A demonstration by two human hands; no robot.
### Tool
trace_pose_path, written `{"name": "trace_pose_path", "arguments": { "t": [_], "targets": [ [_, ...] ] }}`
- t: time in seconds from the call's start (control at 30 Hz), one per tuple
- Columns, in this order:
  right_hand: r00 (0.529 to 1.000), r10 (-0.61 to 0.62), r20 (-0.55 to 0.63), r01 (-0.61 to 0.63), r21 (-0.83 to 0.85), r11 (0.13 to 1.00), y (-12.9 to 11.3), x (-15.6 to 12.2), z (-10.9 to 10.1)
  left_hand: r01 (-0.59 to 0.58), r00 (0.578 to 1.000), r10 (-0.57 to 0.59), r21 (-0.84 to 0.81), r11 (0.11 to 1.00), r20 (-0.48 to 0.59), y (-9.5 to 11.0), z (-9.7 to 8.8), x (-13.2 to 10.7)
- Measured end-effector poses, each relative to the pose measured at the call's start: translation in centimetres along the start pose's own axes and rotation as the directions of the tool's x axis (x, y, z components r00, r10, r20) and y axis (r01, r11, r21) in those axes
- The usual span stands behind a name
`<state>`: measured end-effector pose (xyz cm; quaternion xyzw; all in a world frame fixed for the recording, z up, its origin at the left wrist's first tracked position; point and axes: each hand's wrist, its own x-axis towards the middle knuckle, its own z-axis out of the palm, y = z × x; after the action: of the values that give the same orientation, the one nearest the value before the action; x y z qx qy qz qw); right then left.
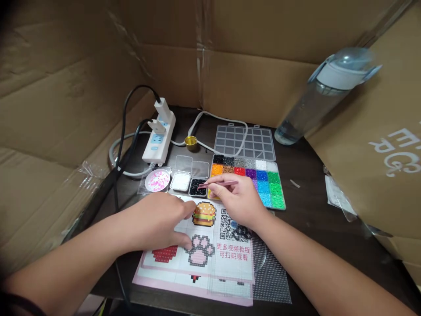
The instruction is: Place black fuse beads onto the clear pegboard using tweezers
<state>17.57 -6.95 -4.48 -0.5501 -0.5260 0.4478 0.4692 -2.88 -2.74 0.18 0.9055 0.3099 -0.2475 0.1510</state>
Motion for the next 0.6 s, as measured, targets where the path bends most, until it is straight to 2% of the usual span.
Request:
{"name": "trace_pose_path", "arguments": {
  "t": [0.4, 0.6],
  "targets": [
    [1.000, -0.024, -0.011, 0.023, -0.091, 0.996, 0.09, 0.12, 0.41, 0.003, 1.000, -0.003, 0.001, 1.000, -0.002, 0.10, 0.05, 0.11],
    [0.999, -0.037, -0.008, 0.036, -0.114, 0.993, 0.25, 0.16, 0.48, -0.009, 0.999, 0.008, -0.019, 1.000, -0.043, 0.10, 0.25, 0.13]
  ]
}}
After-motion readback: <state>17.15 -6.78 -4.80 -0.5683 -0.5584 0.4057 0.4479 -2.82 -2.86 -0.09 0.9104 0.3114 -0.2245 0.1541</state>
